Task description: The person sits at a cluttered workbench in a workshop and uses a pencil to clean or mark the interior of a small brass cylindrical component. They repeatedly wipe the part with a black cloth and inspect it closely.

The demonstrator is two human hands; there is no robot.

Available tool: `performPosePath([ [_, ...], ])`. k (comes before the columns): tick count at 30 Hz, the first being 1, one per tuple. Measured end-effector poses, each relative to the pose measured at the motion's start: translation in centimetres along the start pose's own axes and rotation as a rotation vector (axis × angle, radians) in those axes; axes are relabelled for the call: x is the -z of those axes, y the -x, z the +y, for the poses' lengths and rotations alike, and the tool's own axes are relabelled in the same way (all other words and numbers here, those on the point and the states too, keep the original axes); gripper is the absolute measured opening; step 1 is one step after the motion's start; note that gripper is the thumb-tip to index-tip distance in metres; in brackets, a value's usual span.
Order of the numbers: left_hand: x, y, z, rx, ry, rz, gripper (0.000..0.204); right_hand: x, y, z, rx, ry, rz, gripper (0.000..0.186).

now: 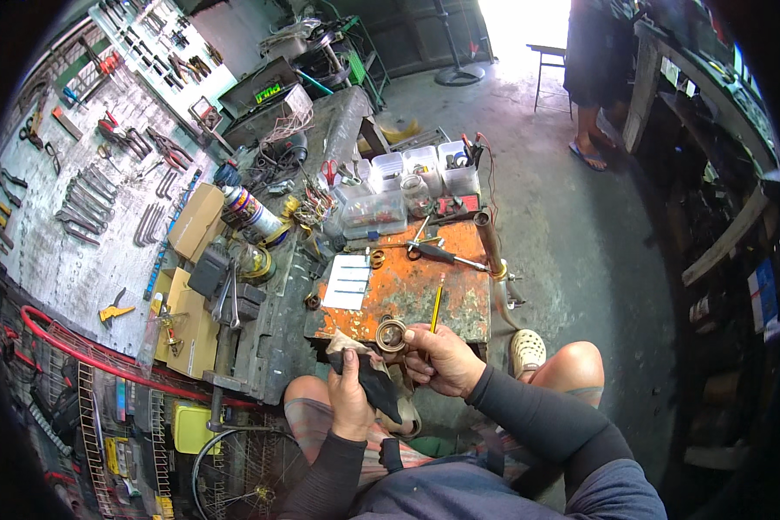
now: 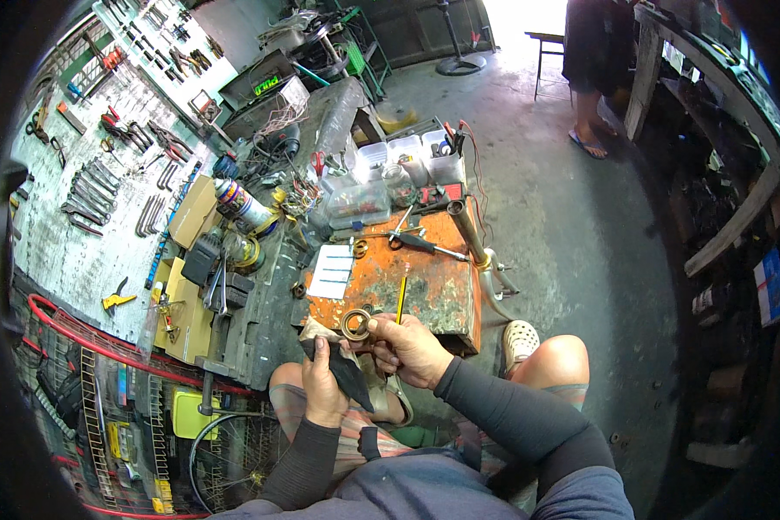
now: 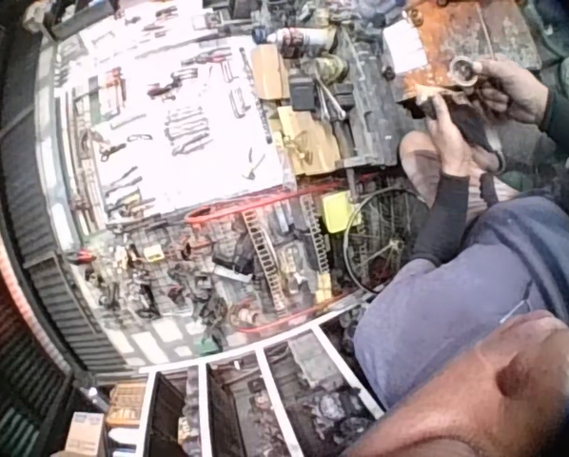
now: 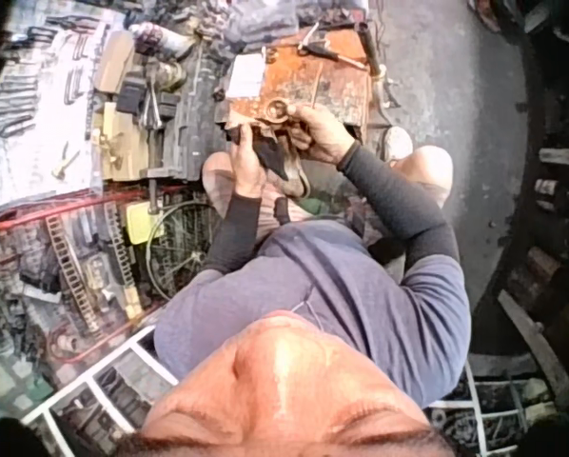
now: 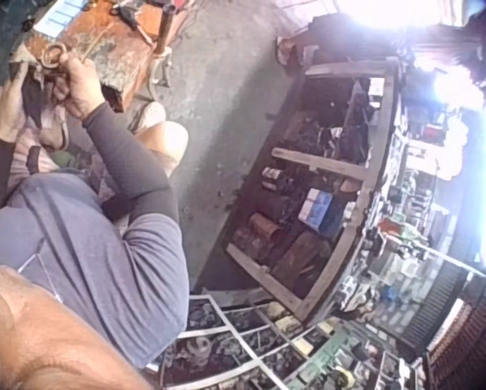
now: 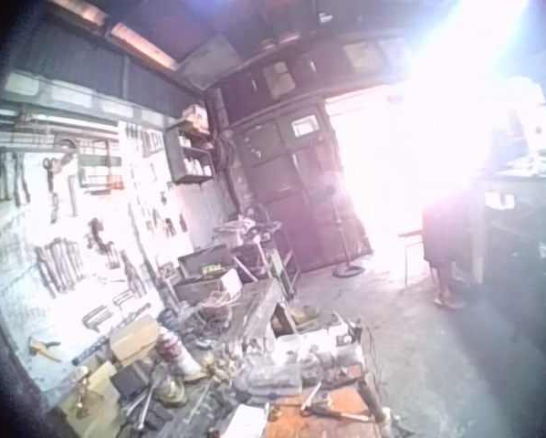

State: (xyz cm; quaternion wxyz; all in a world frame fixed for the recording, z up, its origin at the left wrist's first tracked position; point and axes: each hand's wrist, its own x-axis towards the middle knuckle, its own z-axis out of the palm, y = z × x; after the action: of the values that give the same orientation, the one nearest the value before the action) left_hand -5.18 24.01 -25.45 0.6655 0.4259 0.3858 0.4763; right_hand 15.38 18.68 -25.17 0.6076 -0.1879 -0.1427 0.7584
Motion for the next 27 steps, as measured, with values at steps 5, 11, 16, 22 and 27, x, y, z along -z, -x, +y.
performPosePath([
  [5, 0.9, -1.1, 0.7, -0.070, -0.048, 0.027, 0.034, 0.3, 0.0, -0.5, 0.006, -0.031, -0.029, 0.021],
  [11, 3.7, -4.6, 2.2, -0.306, -0.333, 0.034, 0.042, -0.4, 0.1, -0.9, 0.004, -0.011, 0.052, 0.020],
  [16, 2.4, -8.3, 4.4, -0.539, -1.032, 0.046, 0.073, 0.3, -0.1, -0.6, 0.038, 0.218, 0.101, 0.018],
  [22, 3.2, -14.0, 2.9, -0.492, -1.391, 0.025, 0.079, -1.2, -0.2, -0.9, 0.092, 0.634, 0.184, 0.023],
  [27, 1.5, -15.2, 2.7, -0.357, -1.627, -0.115, 0.079, 1.1, -1.2, -2.0, 0.267, 0.899, 0.296, 0.028],
])
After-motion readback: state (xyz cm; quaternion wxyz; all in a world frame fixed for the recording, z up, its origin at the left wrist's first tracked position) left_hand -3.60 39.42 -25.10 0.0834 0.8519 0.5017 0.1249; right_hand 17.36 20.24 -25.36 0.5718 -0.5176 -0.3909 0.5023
